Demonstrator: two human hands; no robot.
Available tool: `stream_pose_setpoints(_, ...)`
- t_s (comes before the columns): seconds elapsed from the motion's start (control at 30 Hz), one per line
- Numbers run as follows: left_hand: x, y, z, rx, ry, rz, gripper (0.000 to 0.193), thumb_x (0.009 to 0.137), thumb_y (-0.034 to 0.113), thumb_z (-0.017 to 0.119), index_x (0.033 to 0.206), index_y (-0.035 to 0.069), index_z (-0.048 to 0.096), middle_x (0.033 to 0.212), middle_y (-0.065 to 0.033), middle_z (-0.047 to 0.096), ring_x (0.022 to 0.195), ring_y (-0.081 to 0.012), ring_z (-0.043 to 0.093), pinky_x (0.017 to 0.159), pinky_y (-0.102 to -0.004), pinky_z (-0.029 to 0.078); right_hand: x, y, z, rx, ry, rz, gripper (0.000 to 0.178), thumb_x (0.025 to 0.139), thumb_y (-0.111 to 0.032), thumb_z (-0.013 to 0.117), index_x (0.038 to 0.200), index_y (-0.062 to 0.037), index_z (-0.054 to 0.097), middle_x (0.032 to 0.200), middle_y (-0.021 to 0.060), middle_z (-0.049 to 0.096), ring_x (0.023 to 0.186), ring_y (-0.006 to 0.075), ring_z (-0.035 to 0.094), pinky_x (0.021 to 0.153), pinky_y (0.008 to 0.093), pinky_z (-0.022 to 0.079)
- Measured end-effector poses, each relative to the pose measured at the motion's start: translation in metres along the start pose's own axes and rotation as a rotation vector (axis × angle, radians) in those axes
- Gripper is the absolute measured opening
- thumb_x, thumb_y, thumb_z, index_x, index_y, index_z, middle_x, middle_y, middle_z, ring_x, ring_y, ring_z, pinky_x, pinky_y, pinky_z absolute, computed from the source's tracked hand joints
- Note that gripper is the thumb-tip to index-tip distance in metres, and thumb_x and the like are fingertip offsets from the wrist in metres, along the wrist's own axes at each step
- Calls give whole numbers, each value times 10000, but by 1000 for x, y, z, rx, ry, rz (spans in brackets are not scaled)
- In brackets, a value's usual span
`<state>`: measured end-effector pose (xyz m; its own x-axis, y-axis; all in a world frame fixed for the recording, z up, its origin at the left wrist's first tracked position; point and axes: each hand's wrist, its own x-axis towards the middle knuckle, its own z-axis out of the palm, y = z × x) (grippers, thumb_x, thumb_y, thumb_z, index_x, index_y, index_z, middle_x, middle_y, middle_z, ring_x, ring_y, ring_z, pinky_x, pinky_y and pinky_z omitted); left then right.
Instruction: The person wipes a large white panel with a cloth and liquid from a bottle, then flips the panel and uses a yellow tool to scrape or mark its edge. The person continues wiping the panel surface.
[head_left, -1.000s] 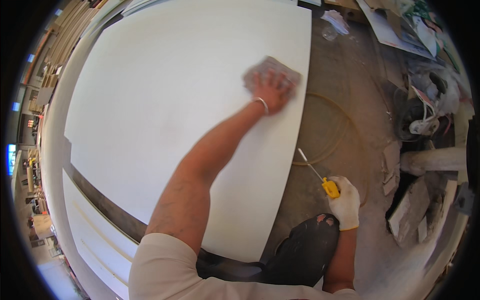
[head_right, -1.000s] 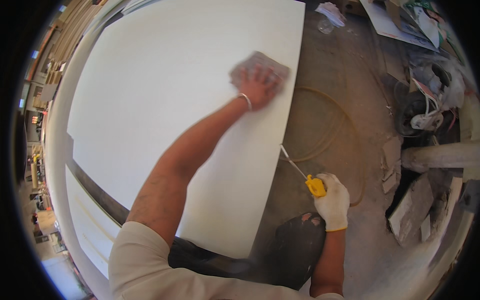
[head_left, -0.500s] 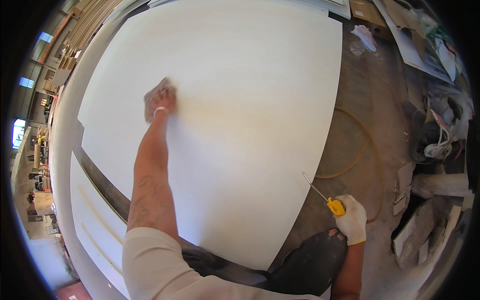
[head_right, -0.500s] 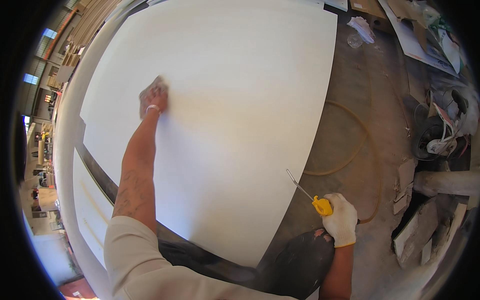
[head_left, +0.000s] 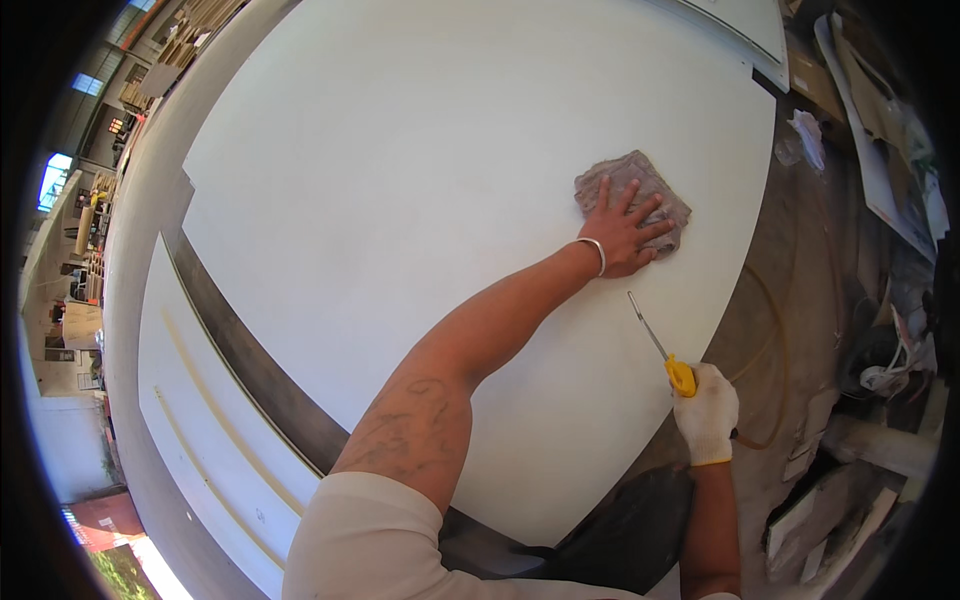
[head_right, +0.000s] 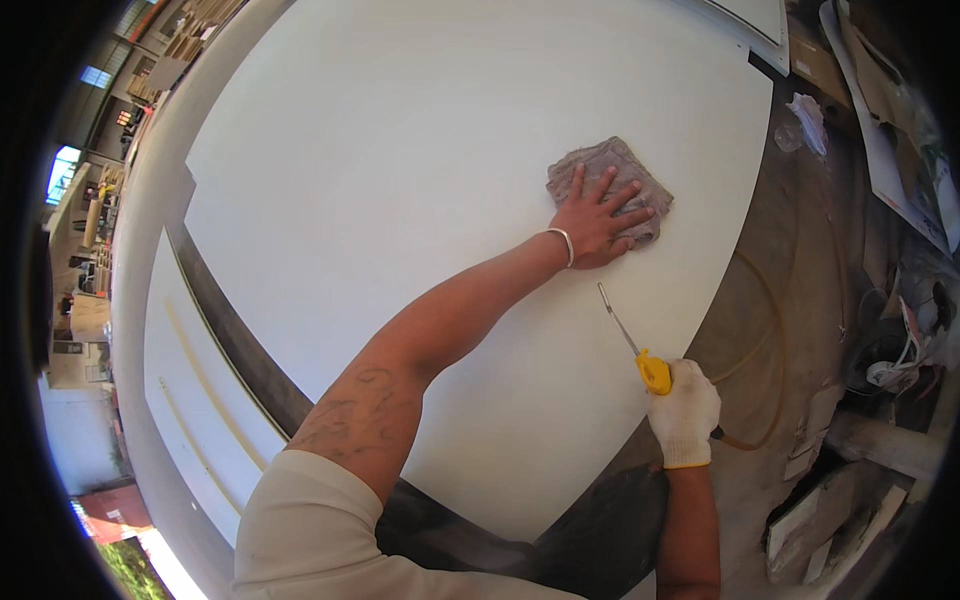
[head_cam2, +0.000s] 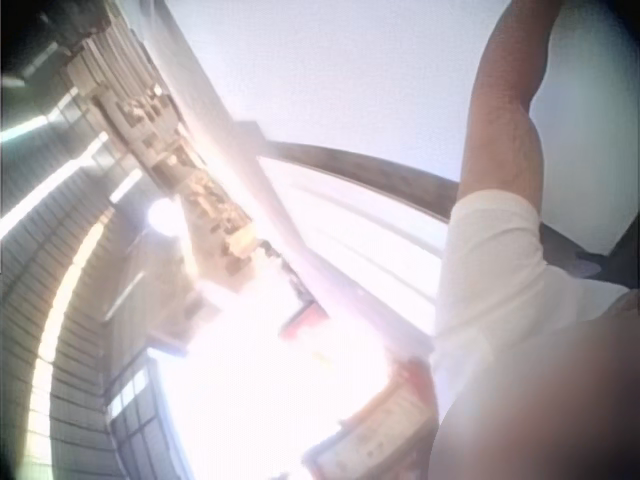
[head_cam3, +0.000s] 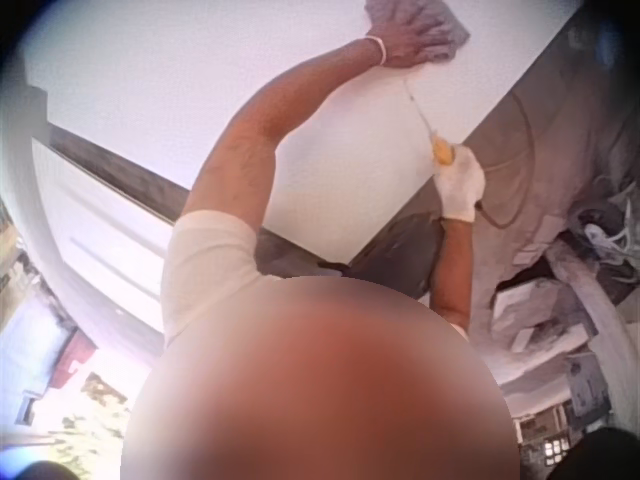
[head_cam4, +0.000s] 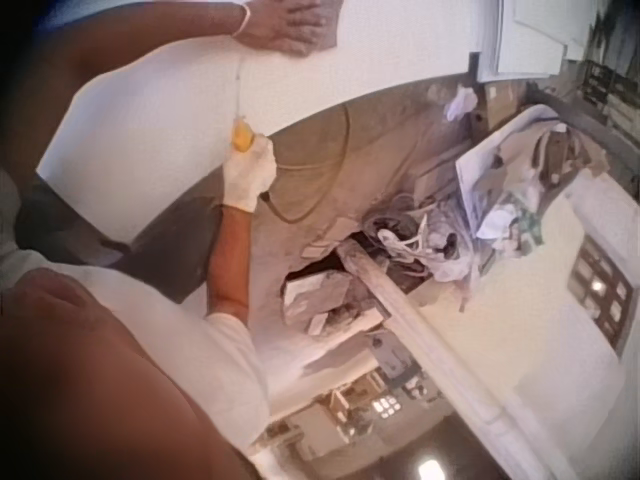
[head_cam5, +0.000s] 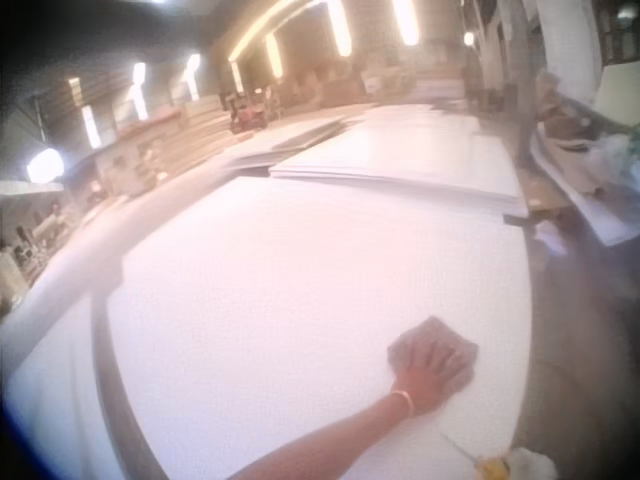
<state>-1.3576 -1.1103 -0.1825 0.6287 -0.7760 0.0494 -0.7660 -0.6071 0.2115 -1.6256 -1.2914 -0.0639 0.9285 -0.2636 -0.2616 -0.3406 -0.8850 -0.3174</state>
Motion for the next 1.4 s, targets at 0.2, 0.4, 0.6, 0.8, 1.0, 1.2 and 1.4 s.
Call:
stream_pose_setpoints(0.2,-149,-208,-110,137,-50,-961,633,1109,577,249,1709,379,212,1812,8,97,1654,-400,22,1269,-699,3,-10,5,8,-35,-93,-49,170,860,-234,776,972,-106,785,995,118,767,957,351,731,849,451,568)
stream_pose_setpoints(0.4,-251,-170,-77,252,-139,-950,677,1079,482,388,1695,210,311,1816,-25,52,1653,-409,18,1245,-751,21,3,8,14,-25,-117,-18,100,846,-189,748,897,-109,780,963,116,765,899,343,734,808,452,566)
stream_pose_setpoints(0.6,-268,84,-9,-89,130,-91,627,1011,451,598,1609,331,454,1769,-69,235,1640,-421,96,1245,-775,25,0,-9,14,2,-61,-127,148,840,-198,759,945,-93,763,973,140,756,909,363,729,812,466,565)
stream_pose_setpoints(0.8,-351,-4,-59,-19,-64,-328,614,982,412,641,1571,292,513,1763,-62,252,1631,-427,139,1256,-752,47,-30,-50,26,-109,-389,-308,215,849,-210,745,1035,-102,755,1087,103,740,1023,352,715,880,454,565)
stream_pose_setpoints(1.0,-395,-267,-137,30,-89,-1672,725,1070,603,310,1718,288,231,1816,-10,45,1658,-387,25,1228,-770,26,-44,-83,52,-79,-369,-319,234,858,-233,757,1061,-118,745,1104,86,731,1033,338,716,884,449,567)
stream_pose_setpoints(1.2,-286,-106,-64,227,4,-673,630,1094,507,396,1691,335,293,1794,-57,171,1642,-417,92,1255,-741,41,-19,-76,48,-96,-352,-221,270,844,-254,789,1084,-137,748,1053,89,763,982,354,732,852,455,579)
stream_pose_setpoints(1.4,-395,60,-24,-47,2,-244,581,1020,408,603,1586,337,492,1760,-77,254,1615,-452,154,1261,-747,34,0,-63,40,-73,-380,-340,238,853,-249,785,1056,-130,758,1030,90,761,970,348,728,843,451,578)
